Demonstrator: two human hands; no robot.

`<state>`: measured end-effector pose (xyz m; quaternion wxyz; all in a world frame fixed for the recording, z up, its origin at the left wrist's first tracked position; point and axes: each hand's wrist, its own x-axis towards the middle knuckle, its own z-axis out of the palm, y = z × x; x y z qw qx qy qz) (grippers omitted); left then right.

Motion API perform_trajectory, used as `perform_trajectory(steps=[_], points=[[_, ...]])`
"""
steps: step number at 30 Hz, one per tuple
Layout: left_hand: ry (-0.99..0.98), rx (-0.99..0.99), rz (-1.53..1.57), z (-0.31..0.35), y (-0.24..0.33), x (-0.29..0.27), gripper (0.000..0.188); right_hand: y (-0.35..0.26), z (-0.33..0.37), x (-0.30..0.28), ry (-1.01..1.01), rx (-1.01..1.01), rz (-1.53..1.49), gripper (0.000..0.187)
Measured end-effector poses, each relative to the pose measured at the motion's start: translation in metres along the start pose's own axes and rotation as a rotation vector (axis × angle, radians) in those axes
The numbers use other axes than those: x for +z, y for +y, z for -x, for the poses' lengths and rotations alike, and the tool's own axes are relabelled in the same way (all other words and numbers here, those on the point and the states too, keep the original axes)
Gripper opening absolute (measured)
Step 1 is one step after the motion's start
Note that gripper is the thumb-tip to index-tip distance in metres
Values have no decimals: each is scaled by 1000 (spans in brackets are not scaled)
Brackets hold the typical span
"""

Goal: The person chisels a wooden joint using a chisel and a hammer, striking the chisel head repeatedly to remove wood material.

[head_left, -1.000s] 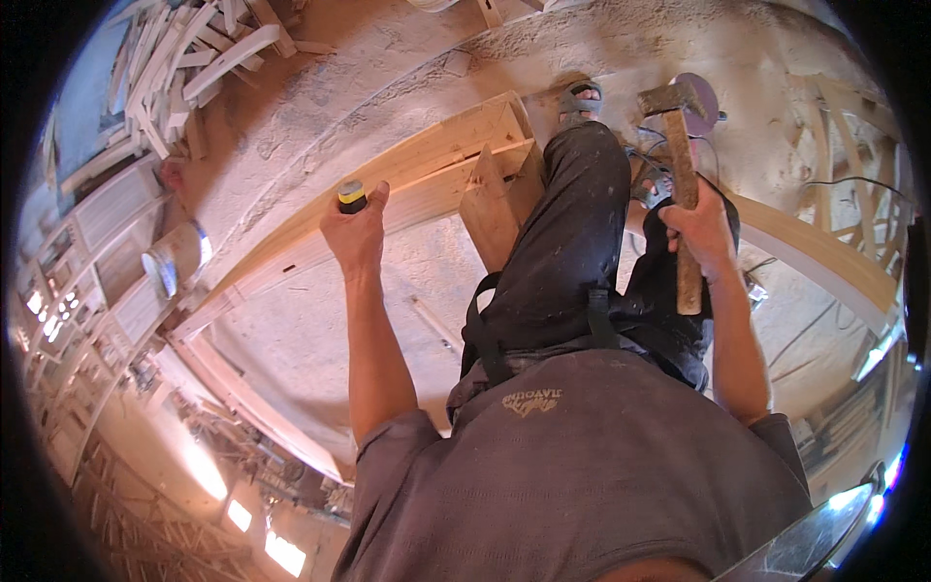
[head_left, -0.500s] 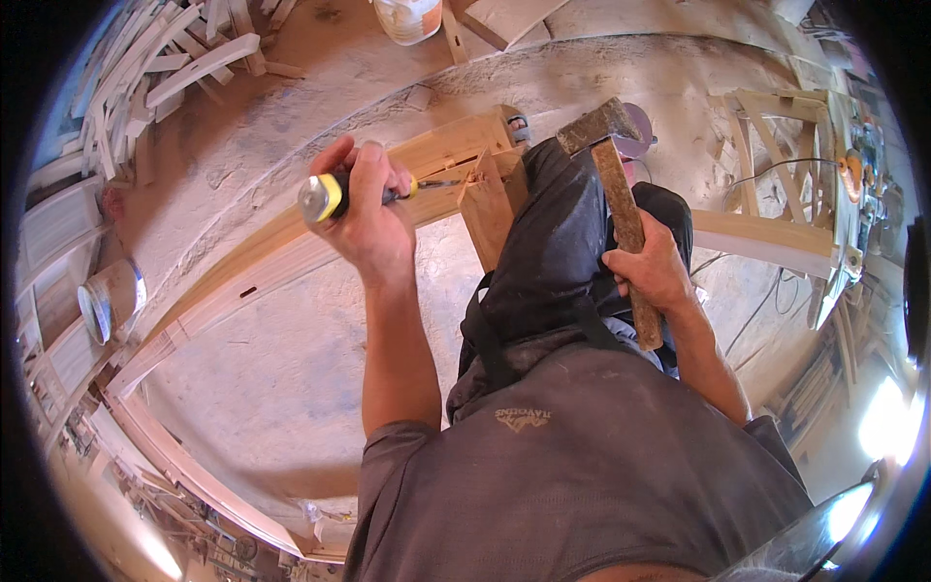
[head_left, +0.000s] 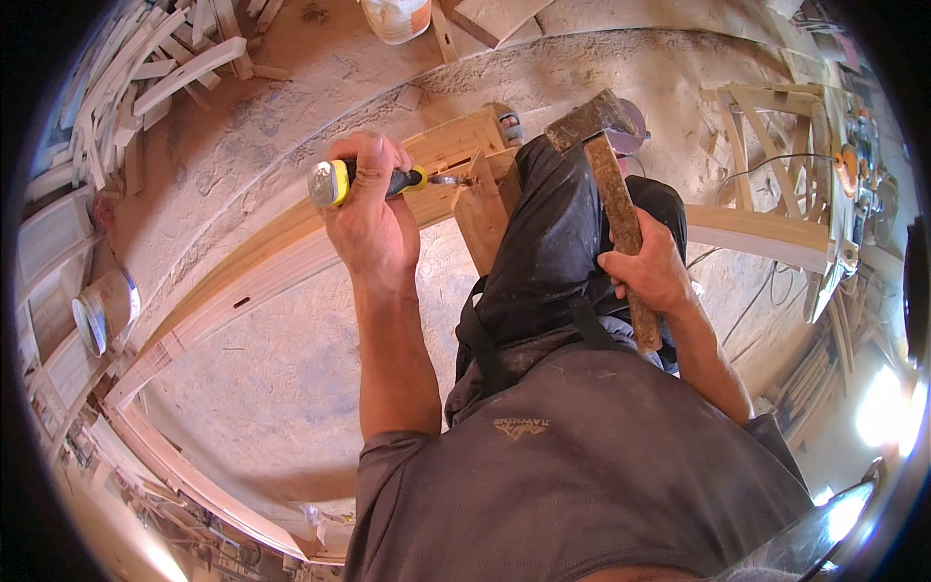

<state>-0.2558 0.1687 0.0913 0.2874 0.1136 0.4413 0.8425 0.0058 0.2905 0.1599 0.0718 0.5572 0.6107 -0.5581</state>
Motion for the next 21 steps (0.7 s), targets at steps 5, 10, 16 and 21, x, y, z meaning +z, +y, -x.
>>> perform_trajectory(steps=[5, 10, 16, 21], points=[[-110, 39, -95, 4, -8, 7, 14, -11, -1, -3, 53, -113, 78, 45], [-86, 10, -245, -3, -11, 22, 20, -84, 13, -15, 222, -558, -35, 52], [-49, -3, -266, 4, -19, 15, 14, -139, 4, -20, 17, -1017, 1047, 25], [-87, 21, -414, 16, -17, 30, 26, -142, 29, -23, 161, -1052, 802, 31]])
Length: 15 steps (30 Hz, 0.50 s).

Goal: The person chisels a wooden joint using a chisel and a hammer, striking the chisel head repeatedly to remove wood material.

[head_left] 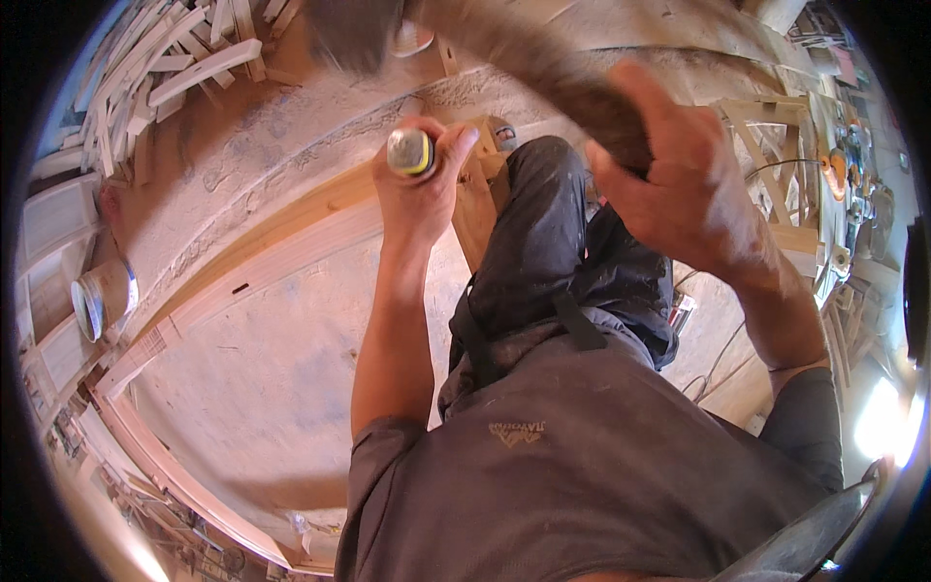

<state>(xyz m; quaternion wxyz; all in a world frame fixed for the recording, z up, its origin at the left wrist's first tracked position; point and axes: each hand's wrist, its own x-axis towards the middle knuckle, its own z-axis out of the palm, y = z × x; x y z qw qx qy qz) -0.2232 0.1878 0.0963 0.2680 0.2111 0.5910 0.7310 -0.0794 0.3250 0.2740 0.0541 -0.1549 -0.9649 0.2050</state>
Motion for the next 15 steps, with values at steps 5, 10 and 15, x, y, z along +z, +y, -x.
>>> perform_trajectory(steps=[5, 10, 15], points=[[-36, -74, -20, -1, 4, 0, 25, 13, 8, 13, -146, 6, 112, 28], [-524, 1, 539, -36, -27, -88, 26, 32, 41, 23, -118, 237, -9, 26], [30, 197, -164, -31, -5, -38, 25, 52, 103, 62, -180, 606, -179, 35]])
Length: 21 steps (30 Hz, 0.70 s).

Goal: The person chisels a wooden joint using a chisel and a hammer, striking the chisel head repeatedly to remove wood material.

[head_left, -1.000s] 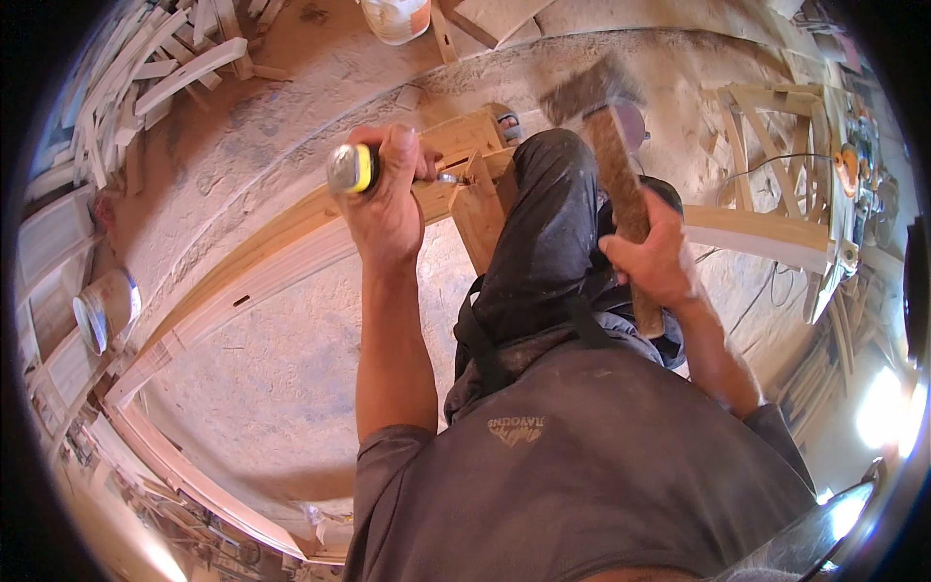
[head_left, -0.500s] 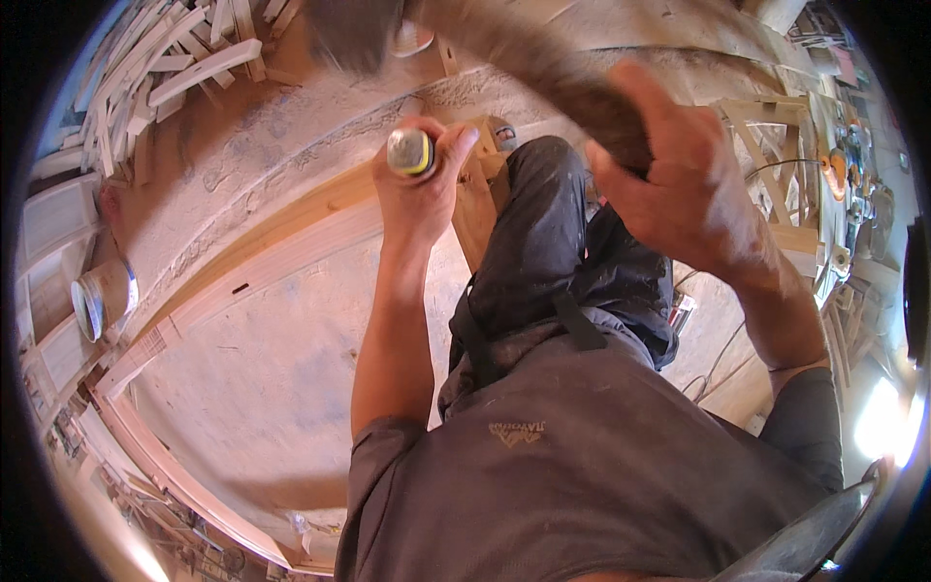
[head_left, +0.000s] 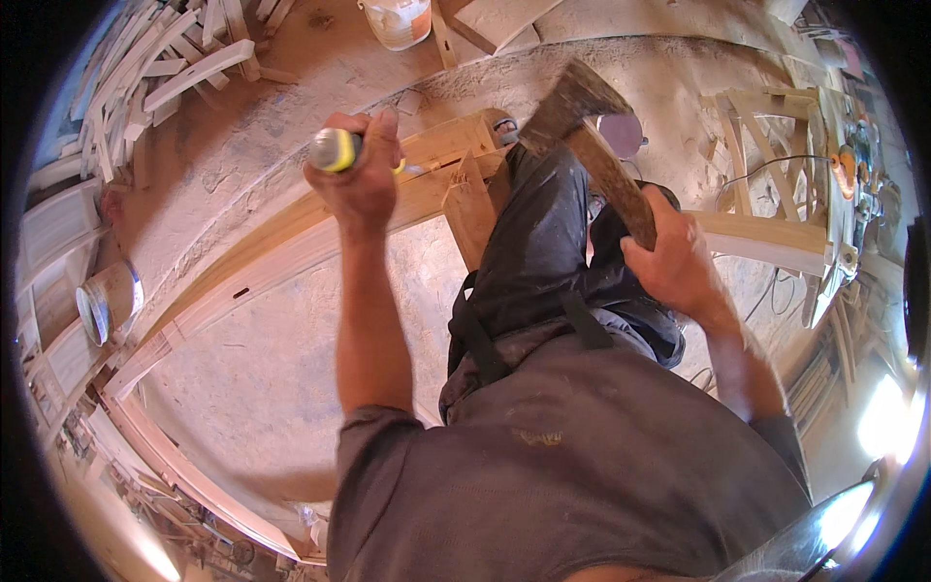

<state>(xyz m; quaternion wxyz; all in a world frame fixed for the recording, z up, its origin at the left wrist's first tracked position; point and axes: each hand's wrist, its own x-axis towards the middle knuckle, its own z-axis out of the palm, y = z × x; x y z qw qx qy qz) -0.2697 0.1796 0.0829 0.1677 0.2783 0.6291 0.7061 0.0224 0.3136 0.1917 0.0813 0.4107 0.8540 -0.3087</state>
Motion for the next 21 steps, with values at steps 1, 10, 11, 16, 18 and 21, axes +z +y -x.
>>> perform_trajectory(steps=[1, 10, 11, 16, 18, 21], points=[[89, 290, -401, 1, 4, 9, 23, 1, 7, 0, 14, 53, 12, 35], [233, -134, 469, 5, 14, -22, 24, 12, 33, 17, 127, 89, -103, 29], [244, -148, 485, 8, 14, -19, 24, 7, 29, 15, 97, 104, -130, 29], [270, -186, 480, 17, 8, -2, 23, -12, 21, 6, 40, 93, -132, 29], [262, -188, 493, 19, 7, 2, 23, -15, 19, 7, 41, 78, -128, 29], [239, -151, 498, 20, 4, 2, 18, -15, 15, 9, 15, 68, -142, 30]])
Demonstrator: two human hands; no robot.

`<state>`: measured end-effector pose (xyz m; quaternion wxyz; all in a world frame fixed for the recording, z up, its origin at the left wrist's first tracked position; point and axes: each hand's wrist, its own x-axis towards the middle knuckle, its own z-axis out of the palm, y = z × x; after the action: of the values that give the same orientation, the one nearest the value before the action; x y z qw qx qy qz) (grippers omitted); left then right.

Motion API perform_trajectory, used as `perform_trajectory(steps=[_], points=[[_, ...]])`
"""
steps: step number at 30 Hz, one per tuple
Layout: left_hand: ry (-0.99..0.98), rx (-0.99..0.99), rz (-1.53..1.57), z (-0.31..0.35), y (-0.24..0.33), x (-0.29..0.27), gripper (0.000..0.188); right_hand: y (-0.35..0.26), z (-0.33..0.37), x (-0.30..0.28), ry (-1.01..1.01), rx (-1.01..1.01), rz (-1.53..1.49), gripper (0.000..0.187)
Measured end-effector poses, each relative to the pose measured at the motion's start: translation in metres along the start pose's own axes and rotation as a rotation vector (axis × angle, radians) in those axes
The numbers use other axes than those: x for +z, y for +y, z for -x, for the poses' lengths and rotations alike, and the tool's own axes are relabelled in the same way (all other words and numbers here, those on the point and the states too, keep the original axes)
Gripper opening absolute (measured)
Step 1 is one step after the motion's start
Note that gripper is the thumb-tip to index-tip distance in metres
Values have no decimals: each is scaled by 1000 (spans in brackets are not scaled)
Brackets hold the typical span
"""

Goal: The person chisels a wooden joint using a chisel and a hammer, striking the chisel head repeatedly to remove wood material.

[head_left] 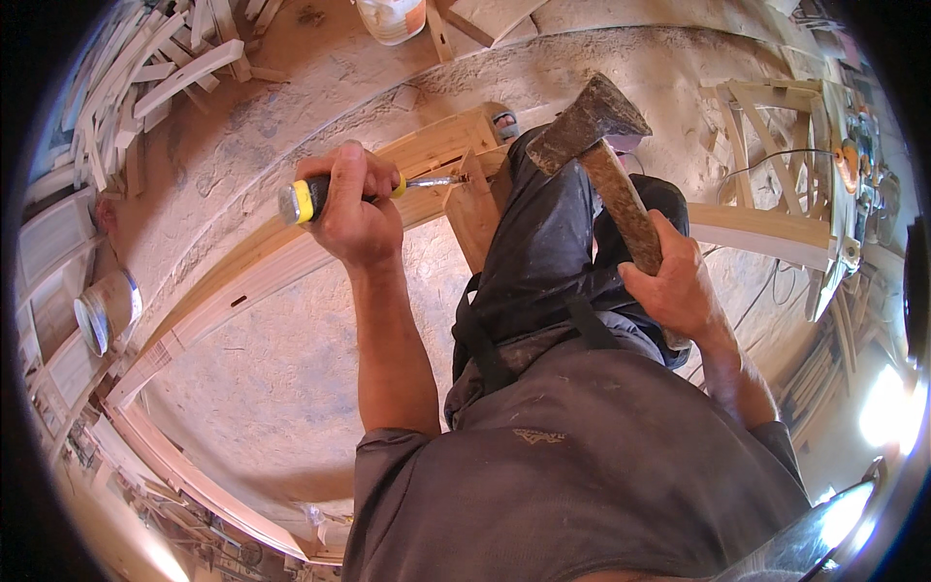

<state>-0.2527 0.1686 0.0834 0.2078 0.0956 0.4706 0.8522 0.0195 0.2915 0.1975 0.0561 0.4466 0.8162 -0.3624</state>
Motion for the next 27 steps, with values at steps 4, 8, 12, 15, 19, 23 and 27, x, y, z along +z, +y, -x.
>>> perform_trajectory(steps=[4, 8, 12, 15, 19, 23, 27], points=[[-94, 105, 19, 3, -10, 4, 15, -10, -4, 0, 14, -61, -14, 30], [-73, 133, -70, 16, -16, 24, 18, -38, -20, -20, 97, -168, -37, 31], [-34, 141, -158, 23, -24, 25, 16, -85, -27, -40, 285, -363, -210, 48], [48, 160, -187, 28, -22, 48, 15, -96, -48, -49, 105, -728, 462, 29], [-137, 170, -450, 21, -10, 40, 23, -112, -54, -56, -10, -677, 533, 31], [-246, -23, -358, 17, -7, 31, 29, -124, -33, -59, 276, -687, 262, 36], [-170, 32, -272, 23, -3, 47, 21, -97, -44, -48, 87, -714, 466, 32]])
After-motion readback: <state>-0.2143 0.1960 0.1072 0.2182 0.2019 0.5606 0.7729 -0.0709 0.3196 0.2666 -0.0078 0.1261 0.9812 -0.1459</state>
